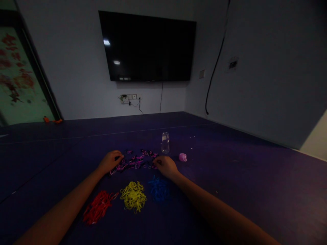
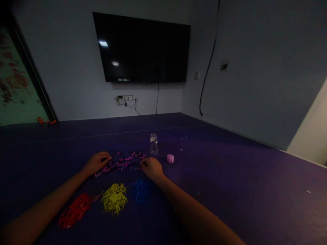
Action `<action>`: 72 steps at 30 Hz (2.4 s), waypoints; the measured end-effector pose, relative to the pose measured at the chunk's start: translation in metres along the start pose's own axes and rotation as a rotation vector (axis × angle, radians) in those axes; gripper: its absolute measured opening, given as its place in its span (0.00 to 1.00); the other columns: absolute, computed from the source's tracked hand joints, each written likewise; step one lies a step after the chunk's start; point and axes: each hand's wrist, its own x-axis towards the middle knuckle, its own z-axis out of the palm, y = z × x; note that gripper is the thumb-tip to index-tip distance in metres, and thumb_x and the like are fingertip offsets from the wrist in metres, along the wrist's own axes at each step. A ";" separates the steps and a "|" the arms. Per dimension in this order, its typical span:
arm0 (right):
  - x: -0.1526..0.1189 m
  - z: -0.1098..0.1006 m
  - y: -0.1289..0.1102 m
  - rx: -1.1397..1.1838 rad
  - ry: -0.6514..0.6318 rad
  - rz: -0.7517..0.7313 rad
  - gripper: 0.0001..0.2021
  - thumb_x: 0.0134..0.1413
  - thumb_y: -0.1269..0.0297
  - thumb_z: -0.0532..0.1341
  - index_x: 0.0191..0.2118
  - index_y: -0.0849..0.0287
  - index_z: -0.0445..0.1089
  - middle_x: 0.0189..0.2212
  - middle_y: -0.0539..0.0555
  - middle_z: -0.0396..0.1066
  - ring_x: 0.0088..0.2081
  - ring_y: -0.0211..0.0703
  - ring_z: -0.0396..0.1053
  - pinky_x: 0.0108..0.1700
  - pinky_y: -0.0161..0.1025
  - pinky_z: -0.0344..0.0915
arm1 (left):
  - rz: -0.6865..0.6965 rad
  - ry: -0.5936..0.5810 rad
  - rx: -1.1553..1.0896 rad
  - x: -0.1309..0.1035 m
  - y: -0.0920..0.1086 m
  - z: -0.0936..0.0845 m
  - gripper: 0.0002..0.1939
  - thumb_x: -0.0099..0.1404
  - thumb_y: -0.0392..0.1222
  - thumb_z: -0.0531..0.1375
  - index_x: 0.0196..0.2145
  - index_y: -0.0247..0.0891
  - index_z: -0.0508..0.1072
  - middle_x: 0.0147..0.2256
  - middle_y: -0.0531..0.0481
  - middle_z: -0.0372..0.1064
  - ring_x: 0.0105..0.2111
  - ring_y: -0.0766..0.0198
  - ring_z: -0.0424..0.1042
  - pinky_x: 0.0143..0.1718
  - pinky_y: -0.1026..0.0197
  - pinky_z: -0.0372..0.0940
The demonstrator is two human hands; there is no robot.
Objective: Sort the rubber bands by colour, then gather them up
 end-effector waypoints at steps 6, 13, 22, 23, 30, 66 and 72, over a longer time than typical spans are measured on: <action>0.000 0.001 0.001 -0.025 0.006 0.007 0.10 0.51 0.64 0.56 0.36 0.52 0.76 0.34 0.49 0.76 0.34 0.39 0.71 0.32 0.31 0.58 | -0.007 -0.006 -0.022 0.000 0.000 0.000 0.14 0.63 0.45 0.52 0.28 0.37 0.74 0.31 0.47 0.73 0.33 0.61 0.72 0.37 0.61 0.65; -0.001 0.002 0.001 -0.029 0.003 0.010 0.11 0.52 0.64 0.56 0.36 0.52 0.75 0.32 0.49 0.75 0.33 0.39 0.70 0.30 0.31 0.56 | -0.017 0.015 -0.015 0.000 -0.004 0.002 0.12 0.62 0.42 0.53 0.28 0.38 0.75 0.31 0.48 0.73 0.33 0.61 0.72 0.37 0.62 0.64; 0.000 0.001 0.000 -0.022 0.001 -0.005 0.11 0.52 0.64 0.56 0.36 0.53 0.75 0.34 0.49 0.76 0.34 0.39 0.70 0.32 0.31 0.58 | -0.003 0.038 -0.009 0.000 -0.006 0.003 0.10 0.60 0.41 0.54 0.28 0.38 0.75 0.31 0.48 0.73 0.32 0.61 0.72 0.36 0.61 0.64; 0.000 0.001 0.000 -0.019 0.000 -0.007 0.11 0.52 0.64 0.56 0.36 0.53 0.75 0.35 0.49 0.76 0.34 0.39 0.70 0.32 0.31 0.58 | -0.004 0.039 -0.011 0.000 -0.005 0.002 0.11 0.60 0.41 0.54 0.28 0.38 0.75 0.31 0.48 0.73 0.32 0.61 0.72 0.36 0.61 0.65; -0.001 0.000 0.000 -0.018 0.002 -0.007 0.11 0.52 0.64 0.56 0.36 0.53 0.75 0.36 0.49 0.76 0.36 0.40 0.71 0.34 0.31 0.59 | -0.033 0.062 -0.027 -0.001 0.000 -0.001 0.11 0.60 0.42 0.54 0.28 0.39 0.75 0.31 0.48 0.73 0.32 0.61 0.72 0.36 0.60 0.65; -0.002 0.001 0.000 -0.050 0.009 -0.007 0.11 0.53 0.63 0.55 0.36 0.53 0.75 0.32 0.49 0.76 0.31 0.38 0.70 0.28 0.31 0.56 | -0.116 -0.014 -0.027 0.001 -0.005 0.001 0.09 0.59 0.37 0.55 0.24 0.38 0.73 0.27 0.49 0.69 0.32 0.60 0.70 0.36 0.61 0.63; -0.001 -0.001 -0.001 -0.041 -0.001 -0.013 0.11 0.52 0.65 0.56 0.36 0.52 0.76 0.34 0.49 0.76 0.34 0.39 0.71 0.32 0.31 0.59 | -0.109 -0.023 -0.032 0.001 -0.002 -0.001 0.09 0.60 0.37 0.55 0.25 0.38 0.72 0.28 0.48 0.70 0.32 0.60 0.70 0.36 0.60 0.63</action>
